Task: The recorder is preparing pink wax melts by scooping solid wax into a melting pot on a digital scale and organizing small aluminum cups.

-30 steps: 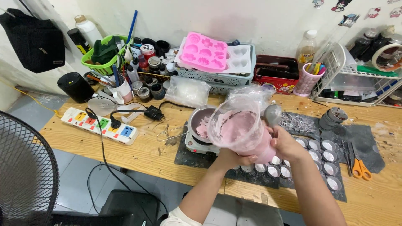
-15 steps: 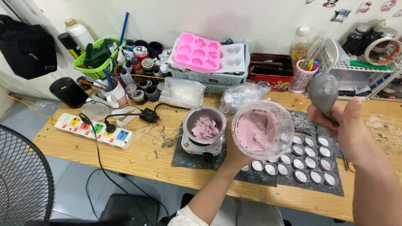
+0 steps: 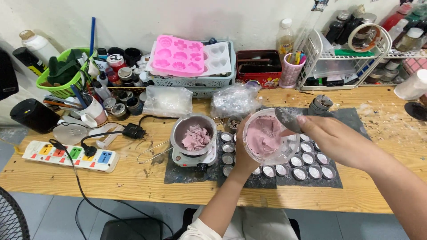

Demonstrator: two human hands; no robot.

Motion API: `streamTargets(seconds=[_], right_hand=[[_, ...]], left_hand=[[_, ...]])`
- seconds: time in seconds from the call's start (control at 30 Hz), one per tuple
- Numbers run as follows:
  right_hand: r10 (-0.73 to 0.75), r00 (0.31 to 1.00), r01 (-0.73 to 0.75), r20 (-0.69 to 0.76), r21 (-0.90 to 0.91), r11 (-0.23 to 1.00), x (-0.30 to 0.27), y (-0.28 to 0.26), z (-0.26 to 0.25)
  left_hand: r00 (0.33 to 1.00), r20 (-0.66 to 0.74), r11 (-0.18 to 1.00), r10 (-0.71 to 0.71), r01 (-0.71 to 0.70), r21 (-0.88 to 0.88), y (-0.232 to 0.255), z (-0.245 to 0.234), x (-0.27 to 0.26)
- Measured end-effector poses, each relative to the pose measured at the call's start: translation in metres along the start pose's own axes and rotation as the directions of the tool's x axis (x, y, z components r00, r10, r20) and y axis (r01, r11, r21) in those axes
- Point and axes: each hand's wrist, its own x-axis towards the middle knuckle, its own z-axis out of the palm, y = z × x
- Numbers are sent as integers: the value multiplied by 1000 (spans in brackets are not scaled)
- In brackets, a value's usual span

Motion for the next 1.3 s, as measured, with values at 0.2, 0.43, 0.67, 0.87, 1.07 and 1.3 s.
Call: streamTargets(seconds=[0.2,0.43,0.67,0.87,1.07,1.3], right_hand=[[67,995,-50,71,-219,974,3,-18,9],[-82,995,20,-51,-724,690,5,-26,45],[-335,937,66,-95,-896,440,31,-3,77],[-227,973,102,-33,-825,556,44,-14,67],[-173,985,118,14,-784,610,57,-25,73],[-188,980,174,70,-762,624,63,-9,82]], left_hand=[[998,0,979,63,-62,196,-13,-4,-3],[991,9,916,137,-130,379,-45,-6,-10],[982,-9,884,189,-167,436,-43,-6,-13],[988,-59,911,142,-108,398,-42,-7,-15],[995,-53,913,86,-57,403,-35,-11,-9],[995,-39,915,89,-66,397,-46,-15,-13]])
